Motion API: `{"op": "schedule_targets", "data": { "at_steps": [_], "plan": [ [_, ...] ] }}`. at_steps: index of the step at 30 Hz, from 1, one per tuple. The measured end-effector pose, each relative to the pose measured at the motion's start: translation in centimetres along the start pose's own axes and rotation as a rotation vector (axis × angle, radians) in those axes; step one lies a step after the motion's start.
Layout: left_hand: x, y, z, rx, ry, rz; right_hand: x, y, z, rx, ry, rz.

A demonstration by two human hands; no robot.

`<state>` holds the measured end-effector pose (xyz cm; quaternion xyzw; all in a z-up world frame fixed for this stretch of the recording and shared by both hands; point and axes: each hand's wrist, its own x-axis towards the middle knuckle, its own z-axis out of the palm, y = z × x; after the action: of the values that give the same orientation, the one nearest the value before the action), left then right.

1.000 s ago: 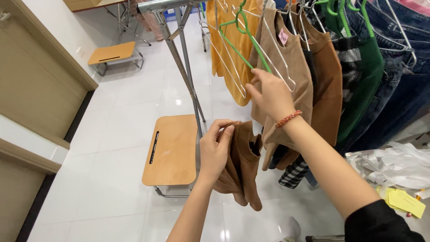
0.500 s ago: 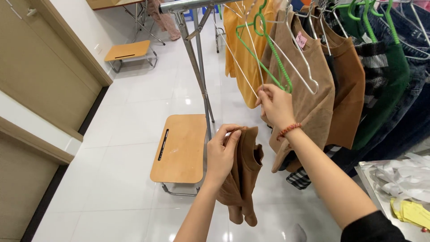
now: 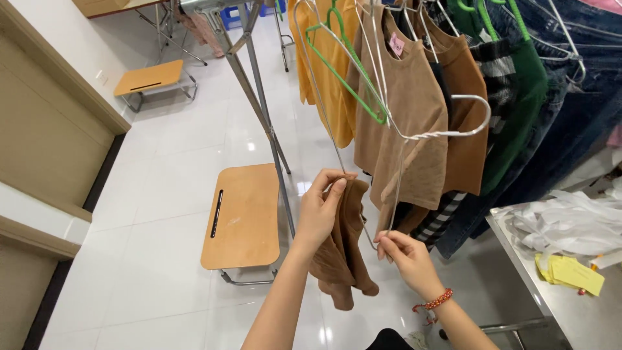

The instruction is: The person unpacks a brown shirt from a plastic bag inside a cardboard box, unfolds it, and places it on a hanger. They then hang the shirt on a clothing rack. The person repeats this process with a second brown shirt from another box.

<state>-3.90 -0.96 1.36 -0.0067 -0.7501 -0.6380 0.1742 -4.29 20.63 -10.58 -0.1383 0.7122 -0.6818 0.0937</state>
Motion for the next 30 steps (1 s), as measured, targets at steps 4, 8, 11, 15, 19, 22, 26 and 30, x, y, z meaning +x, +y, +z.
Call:
{"op": "schedule_targets", "data": {
  "at_steps": [4, 8, 11, 15, 19, 22, 26, 30],
  "plan": [
    [-0.6, 0.0, 0.1, 0.038, -0.05, 0.044, -0.2, -4.1, -0.7, -0.172, -0.009, 0.1],
    [-1.0, 0.2, 0.2, 0.133, -0.073, 0.007, 1.3, -10.6, -1.3, 0.108, -0.016, -0.092],
    [-1.4, 0.6, 0.3, 0.148, -0.093, 0.0, 2.8, -14.0, -2.1, 0.599, 0.164, -0.016],
    [-1.9, 1.2, 0.4, 0.245, -0.138, 0.076, 4.4, -14.9, -3.2, 0.777, 0.242, 0.099],
    [-1.8, 1.7, 0.1, 0.22, -0.112, 0.356, 6.2, -11.9, -5.6, 0.888, 0.309, -0.097],
    [-2.3, 2.2, -0.2, 0.151, -0.109, 0.3, 5.9, -11.6, -7.2, 0.897, 0.271, -0.116],
    [-2.5, 2.6, -0.6, 0.155, -0.107, 0.26, 6.1, -12.0, -9.2, 0.965, 0.168, -0.115],
    [-2.8, 3.2, -1.0, 0.117, -0.129, 0.25, 7.0, -12.0, -7.6, 0.89, 0.114, -0.157]
  ]
}}
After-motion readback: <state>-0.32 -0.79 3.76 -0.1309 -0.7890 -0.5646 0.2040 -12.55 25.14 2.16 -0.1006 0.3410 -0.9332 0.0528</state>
